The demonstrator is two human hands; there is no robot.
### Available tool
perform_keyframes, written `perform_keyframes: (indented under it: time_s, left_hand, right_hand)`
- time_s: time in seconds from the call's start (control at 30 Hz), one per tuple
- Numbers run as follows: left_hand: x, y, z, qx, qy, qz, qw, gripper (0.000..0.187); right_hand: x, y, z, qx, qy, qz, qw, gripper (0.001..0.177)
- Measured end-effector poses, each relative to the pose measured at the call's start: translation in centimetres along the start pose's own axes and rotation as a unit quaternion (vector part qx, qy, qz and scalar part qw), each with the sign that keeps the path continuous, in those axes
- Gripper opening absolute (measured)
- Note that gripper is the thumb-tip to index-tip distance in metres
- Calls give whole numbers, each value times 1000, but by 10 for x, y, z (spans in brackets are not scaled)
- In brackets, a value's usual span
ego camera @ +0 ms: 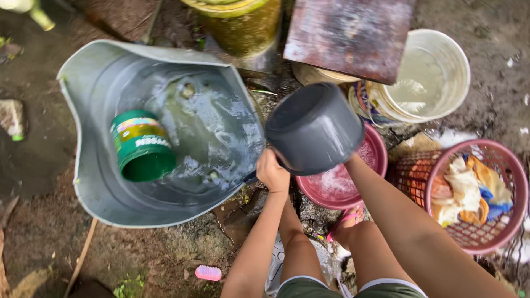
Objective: The person washes clothes in a basin by hand, dipping items in water, scrubbing them, and moving them into a laundry basket. They use a ladle to scoop water from a large container into the basin while rinsing.
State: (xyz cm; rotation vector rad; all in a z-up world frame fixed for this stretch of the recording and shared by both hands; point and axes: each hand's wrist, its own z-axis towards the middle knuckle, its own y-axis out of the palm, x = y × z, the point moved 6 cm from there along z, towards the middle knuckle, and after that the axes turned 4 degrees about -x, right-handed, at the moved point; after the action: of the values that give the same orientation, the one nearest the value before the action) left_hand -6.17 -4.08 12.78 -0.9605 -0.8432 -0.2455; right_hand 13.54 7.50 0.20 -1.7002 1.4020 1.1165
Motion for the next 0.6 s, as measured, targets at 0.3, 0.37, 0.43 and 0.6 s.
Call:
perform_keyframes:
  time_s: [0.3, 0.37, 0.43, 0.6]
  left_hand:
    - [-175, -107, 39, 113, -297, 81, 945, 23]
    - [-210, -117, 45, 89, -305, 112, 941, 25]
    - [-244, -123, 52, 62, -299, 146, 941, 25]
    - [-320, -106, 58, -19, -251, 167, 953, 28]
  right_hand:
    - [-143, 259, 1, -158, -256, -630, 716, 50]
    - [-149, 301, -4, -132, -366, -729, 563, 71]
    - [-143, 334, -4, -124, -438, -770, 448, 83]
    - [-110, 379, 27, -168, -454, -795, 365, 85]
